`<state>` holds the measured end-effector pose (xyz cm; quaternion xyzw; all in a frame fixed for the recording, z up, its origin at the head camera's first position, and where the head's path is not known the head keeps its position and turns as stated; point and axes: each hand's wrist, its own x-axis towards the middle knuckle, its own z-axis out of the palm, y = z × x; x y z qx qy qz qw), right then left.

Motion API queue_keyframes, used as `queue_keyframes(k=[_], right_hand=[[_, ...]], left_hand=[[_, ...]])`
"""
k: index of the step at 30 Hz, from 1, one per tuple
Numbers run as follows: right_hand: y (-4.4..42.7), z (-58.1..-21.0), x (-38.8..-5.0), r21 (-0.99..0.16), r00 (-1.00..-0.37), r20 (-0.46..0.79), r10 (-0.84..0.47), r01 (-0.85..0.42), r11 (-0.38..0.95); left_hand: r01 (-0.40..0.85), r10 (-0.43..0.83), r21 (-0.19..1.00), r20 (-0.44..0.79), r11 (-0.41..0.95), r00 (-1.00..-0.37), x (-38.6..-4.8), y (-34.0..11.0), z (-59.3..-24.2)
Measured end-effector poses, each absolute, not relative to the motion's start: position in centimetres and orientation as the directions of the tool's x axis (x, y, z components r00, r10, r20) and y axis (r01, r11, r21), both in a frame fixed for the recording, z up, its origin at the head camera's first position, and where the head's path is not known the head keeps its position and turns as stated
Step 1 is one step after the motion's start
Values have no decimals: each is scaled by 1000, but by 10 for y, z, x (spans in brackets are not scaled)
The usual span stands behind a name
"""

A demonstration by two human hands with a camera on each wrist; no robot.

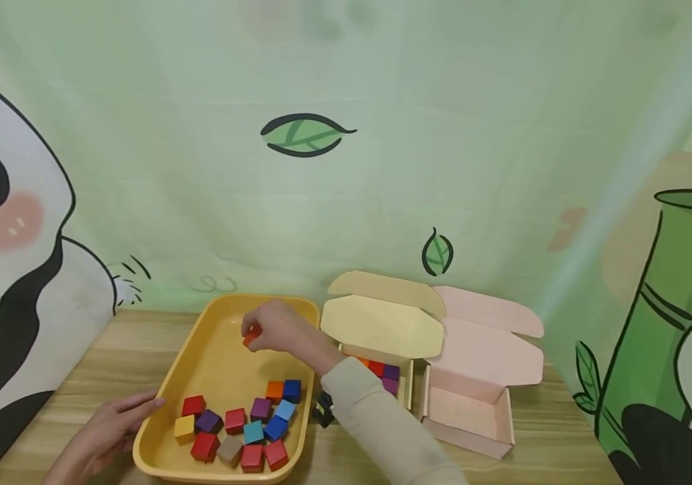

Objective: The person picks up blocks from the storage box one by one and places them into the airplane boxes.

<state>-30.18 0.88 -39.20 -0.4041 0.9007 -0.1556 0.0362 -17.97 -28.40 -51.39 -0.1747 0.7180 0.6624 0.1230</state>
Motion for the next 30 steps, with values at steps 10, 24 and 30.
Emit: queue_keyframes(k=[10,24,30], right_hand=[[17,-380,-283,-210,-620,133,-773,-780,589],[42,-367,-270,-226,-650,132,-748,-755,616],[67,-371,-270,-237,-666,167,-727,-743,626]], left_hand=[[-424,-90,905,-419,43,-904,-180,-285,-519],[-440,-98,896,-434,56,-896,-182,-286,-517],[-445,-93,893,-439,68,-894,-184,-286,-517]])
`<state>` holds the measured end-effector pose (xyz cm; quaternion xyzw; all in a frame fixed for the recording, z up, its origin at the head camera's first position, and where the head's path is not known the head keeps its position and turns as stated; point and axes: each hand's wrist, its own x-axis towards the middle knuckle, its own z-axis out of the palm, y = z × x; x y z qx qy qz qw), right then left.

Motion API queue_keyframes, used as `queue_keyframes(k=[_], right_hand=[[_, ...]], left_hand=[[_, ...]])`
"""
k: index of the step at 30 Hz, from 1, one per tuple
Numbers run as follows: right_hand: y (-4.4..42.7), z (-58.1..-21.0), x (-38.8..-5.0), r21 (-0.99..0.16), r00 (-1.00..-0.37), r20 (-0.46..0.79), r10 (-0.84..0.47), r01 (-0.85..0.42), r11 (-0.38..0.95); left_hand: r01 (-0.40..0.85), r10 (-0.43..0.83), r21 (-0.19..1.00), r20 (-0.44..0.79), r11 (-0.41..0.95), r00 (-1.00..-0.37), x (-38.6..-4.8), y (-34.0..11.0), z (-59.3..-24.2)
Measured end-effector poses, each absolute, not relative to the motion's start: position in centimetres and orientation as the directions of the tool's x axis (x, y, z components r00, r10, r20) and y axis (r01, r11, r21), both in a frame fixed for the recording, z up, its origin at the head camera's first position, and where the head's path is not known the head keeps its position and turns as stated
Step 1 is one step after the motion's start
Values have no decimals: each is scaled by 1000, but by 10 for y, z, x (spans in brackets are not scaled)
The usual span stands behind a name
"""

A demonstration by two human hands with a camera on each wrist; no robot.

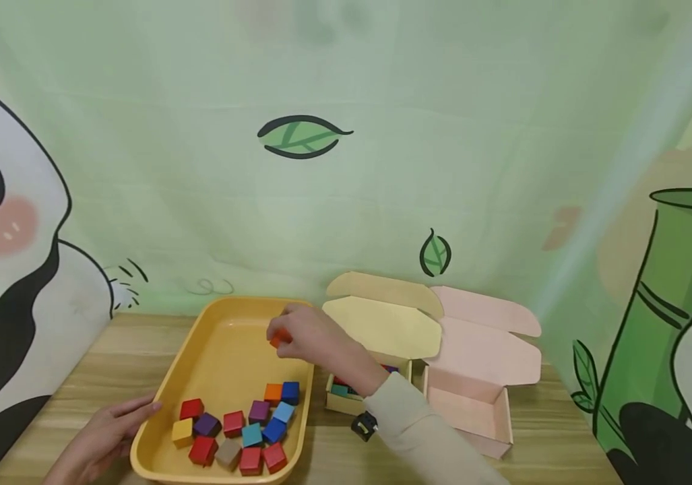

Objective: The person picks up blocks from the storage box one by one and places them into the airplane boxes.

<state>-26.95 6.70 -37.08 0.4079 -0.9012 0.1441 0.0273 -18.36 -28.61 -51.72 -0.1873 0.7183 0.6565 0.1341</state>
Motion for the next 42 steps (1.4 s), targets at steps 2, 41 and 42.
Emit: queue_keyframes(k=[2,41,42], right_hand=[[77,-373,-270,-236,-676,175,-716,-735,636],[171,-413,-277,-239,-573,-221,-789,-753,613],[169,-412,-278,-234,-559,-247,-792,-758,608]], left_hand=[[-445,-97,893,-438,66,-894,-184,-286,-518],[-431,-78,900,-426,62,-901,-179,-287,-516],[-426,-77,902,-421,63,-904,-178,-288,-516]])
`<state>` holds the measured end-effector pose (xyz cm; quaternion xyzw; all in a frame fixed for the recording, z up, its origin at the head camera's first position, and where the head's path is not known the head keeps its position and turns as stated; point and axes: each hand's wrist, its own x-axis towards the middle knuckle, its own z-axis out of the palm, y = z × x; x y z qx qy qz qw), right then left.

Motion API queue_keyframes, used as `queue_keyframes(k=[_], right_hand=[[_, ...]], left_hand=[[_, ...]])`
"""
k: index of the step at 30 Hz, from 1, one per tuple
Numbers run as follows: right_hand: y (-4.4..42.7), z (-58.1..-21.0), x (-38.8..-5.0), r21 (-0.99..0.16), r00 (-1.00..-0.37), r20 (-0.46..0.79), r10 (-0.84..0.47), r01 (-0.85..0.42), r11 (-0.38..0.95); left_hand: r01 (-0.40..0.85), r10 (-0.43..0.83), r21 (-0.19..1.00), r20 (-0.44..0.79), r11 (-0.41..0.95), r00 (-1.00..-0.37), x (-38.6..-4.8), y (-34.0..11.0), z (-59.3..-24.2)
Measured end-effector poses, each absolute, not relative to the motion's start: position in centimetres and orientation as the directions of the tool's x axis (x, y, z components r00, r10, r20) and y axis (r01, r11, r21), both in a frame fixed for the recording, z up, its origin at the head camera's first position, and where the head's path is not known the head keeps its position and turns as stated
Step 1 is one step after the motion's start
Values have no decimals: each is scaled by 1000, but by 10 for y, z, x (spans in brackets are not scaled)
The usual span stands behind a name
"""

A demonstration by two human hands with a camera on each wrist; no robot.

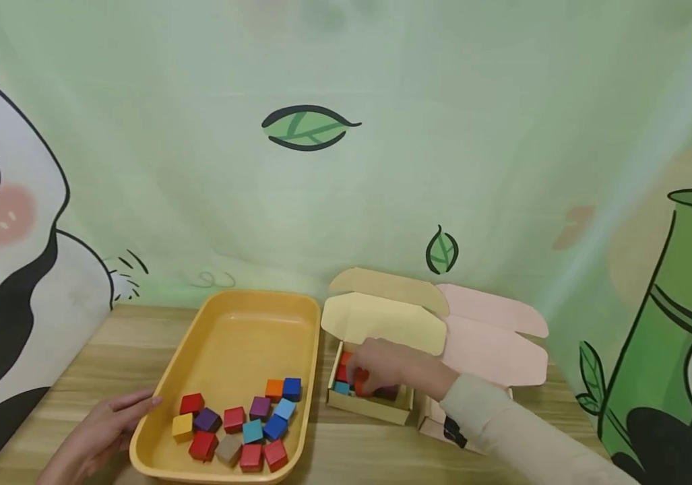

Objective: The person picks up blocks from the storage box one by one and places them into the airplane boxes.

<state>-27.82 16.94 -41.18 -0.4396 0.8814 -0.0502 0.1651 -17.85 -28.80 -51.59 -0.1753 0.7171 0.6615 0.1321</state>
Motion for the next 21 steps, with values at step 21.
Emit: queue_keyframes(k=[21], right_hand=[[148,-425,-294,-87,-456,-448,-769,-834,545]], left_hand=[[-463,-91,883,-456,74,-885,-182,-288,-517]])
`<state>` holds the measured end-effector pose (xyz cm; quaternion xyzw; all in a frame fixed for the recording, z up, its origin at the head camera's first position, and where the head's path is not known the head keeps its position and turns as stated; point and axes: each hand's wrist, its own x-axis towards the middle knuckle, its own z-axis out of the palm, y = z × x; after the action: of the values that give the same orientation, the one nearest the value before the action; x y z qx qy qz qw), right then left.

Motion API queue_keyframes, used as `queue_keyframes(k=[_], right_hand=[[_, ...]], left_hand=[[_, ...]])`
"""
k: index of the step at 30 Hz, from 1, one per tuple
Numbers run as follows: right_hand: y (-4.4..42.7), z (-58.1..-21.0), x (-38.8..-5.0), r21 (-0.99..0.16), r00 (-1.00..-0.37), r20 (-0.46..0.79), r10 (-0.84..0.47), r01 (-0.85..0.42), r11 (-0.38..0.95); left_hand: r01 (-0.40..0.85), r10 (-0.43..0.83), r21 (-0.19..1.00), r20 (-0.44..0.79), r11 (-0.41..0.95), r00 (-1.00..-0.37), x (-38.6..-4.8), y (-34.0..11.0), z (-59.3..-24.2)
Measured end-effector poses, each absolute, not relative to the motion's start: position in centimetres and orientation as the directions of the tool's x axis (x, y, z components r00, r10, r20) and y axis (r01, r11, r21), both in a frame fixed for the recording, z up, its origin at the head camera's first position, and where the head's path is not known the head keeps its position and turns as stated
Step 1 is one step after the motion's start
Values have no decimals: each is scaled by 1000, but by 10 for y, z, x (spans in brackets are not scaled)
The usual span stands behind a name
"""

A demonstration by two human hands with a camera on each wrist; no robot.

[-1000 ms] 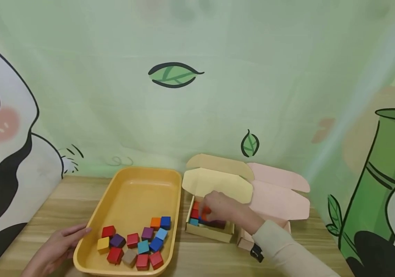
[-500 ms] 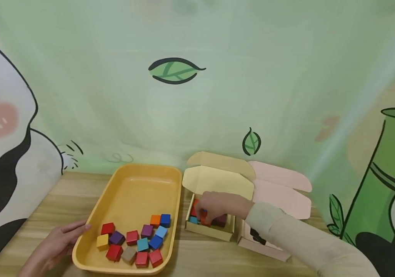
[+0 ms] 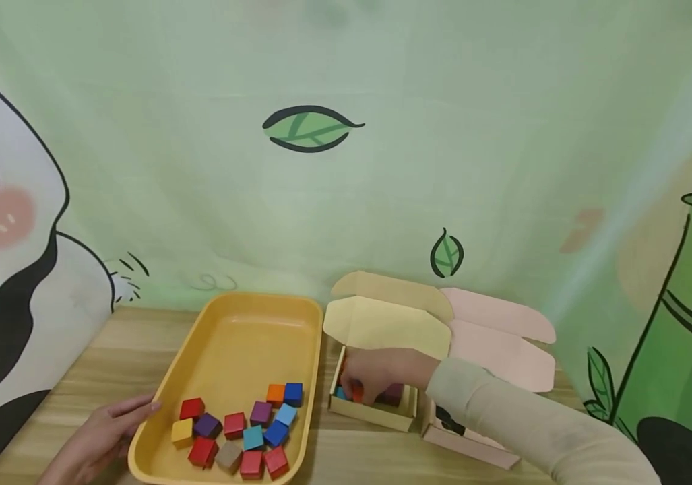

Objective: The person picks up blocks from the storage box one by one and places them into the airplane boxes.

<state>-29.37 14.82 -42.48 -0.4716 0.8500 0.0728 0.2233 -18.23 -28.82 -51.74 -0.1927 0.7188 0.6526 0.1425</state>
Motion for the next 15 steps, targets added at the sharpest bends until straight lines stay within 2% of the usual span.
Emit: queue_keyframes(k=[4,10,15], right_hand=[[151,-432,-292,-90,-438,-416,-797,-852,515],[161,-447,-295,-131,-355,-203,-913,-914,384],[168,-455,-295,-139,-352,-106,-930,-921,364]], left_hand=[[-458,-86,887,-453,57,-887,-179,-289,-519],[-431,-81,901,-427,44,-901,-175,-289,-519],[-442,-74,895,-437,65,-896,-176,-289,-518]])
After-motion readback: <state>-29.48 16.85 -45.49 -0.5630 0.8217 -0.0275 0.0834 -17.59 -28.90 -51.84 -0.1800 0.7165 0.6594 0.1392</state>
